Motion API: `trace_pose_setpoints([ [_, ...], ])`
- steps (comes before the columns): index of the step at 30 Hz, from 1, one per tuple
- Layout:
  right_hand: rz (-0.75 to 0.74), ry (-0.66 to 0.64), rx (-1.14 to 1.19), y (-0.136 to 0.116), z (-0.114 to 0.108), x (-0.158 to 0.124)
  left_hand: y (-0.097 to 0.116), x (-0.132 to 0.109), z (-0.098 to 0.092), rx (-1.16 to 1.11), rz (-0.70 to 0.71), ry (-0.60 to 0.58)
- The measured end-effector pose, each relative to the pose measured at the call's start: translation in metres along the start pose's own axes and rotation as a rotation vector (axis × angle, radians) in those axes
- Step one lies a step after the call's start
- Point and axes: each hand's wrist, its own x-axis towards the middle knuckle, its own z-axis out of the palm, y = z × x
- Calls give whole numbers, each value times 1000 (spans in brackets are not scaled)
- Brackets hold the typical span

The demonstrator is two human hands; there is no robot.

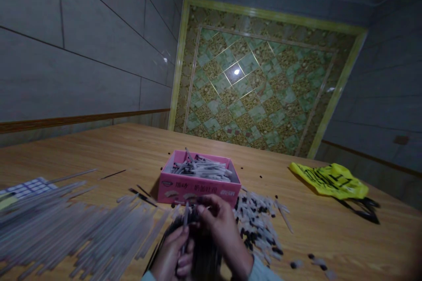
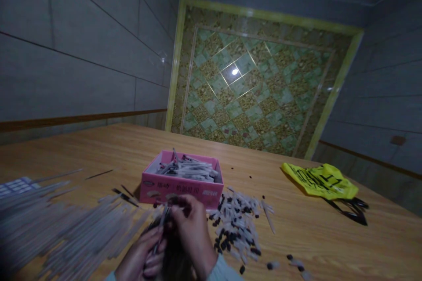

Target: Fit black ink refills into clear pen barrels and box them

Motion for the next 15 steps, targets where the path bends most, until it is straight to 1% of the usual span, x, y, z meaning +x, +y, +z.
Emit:
trace_pose_setpoints([
  [1,-61,30,-280,9,-16,3,2,0,2,-26,-4,-6],
  [2,-72,45,-382,18,-31,6,3,-1,4,-33,1,-9],
  [4,-76,41,-507,35,-56,11,4,-3,7,-37,11,-13],
  [6,-80,29,-600,49,-72,14,4,-5,9,-35,13,-14],
  [9,-81,12,-700,66,-79,12,3,-4,7,-28,23,-25],
  [13,-85,12,-767,85,-72,8,2,-3,5,-9,39,-30],
  [15,-96,23,-767,89,-71,7,3,-4,6,8,45,-24],
])
